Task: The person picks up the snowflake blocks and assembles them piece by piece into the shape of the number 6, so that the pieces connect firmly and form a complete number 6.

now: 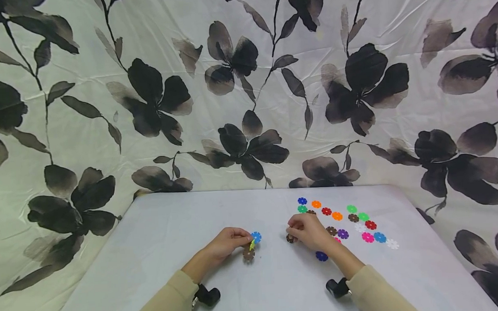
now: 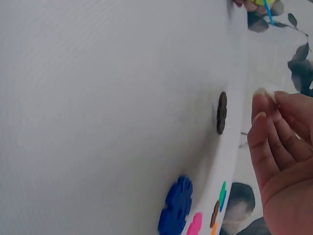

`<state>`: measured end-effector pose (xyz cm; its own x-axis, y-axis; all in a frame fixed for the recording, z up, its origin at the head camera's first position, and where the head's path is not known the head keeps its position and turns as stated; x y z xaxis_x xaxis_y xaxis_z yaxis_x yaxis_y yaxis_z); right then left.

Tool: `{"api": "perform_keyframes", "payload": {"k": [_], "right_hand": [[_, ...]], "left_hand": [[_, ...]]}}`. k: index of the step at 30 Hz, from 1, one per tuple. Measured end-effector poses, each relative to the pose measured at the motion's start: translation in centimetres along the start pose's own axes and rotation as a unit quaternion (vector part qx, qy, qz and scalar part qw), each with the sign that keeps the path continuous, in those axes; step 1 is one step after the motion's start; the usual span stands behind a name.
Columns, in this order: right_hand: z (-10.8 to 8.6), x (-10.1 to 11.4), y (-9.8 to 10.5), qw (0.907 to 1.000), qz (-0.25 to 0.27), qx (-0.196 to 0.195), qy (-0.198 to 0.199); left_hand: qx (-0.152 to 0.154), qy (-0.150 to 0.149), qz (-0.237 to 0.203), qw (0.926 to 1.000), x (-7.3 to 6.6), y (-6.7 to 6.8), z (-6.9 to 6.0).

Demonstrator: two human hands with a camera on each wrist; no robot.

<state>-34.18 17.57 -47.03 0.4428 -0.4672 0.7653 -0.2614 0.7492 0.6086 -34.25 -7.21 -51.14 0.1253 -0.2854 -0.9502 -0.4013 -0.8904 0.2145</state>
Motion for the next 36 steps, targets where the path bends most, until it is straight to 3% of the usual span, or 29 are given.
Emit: {"api": "perform_keyframes", "payload": {"k": [8, 27, 36], "right_hand": [[0.6, 0.3, -1.9, 0.9984, 0.054, 0.015, 0.002], [2.0, 2.4, -4.3, 0.9957, 0.066, 0.046, 0.046], [2.3, 2.5, -4.9, 0.9928, 0.059, 0.087, 0.057]], "left_hand": [[0.003, 0.002, -0.011, 0.9999, 0.2, 0.0, 0.0], [-0.005, 0.013, 0.006, 0.9999, 0.1, 0.0, 0.0], [0.005, 0.025, 0.008, 0.9996, 0.0, -0.3, -0.1]]}}
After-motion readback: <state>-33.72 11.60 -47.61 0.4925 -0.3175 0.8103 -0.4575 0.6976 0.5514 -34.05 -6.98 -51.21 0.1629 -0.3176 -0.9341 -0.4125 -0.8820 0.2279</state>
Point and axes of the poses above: each hand's wrist, its own z-axis towards the middle knuckle, its own y-axis out of the back of the hand, x = y × z, the point moved 6 cm from there along z, towards the middle knuckle, and after that the axes turned 6 degrees about y, right-handed, at the moved point
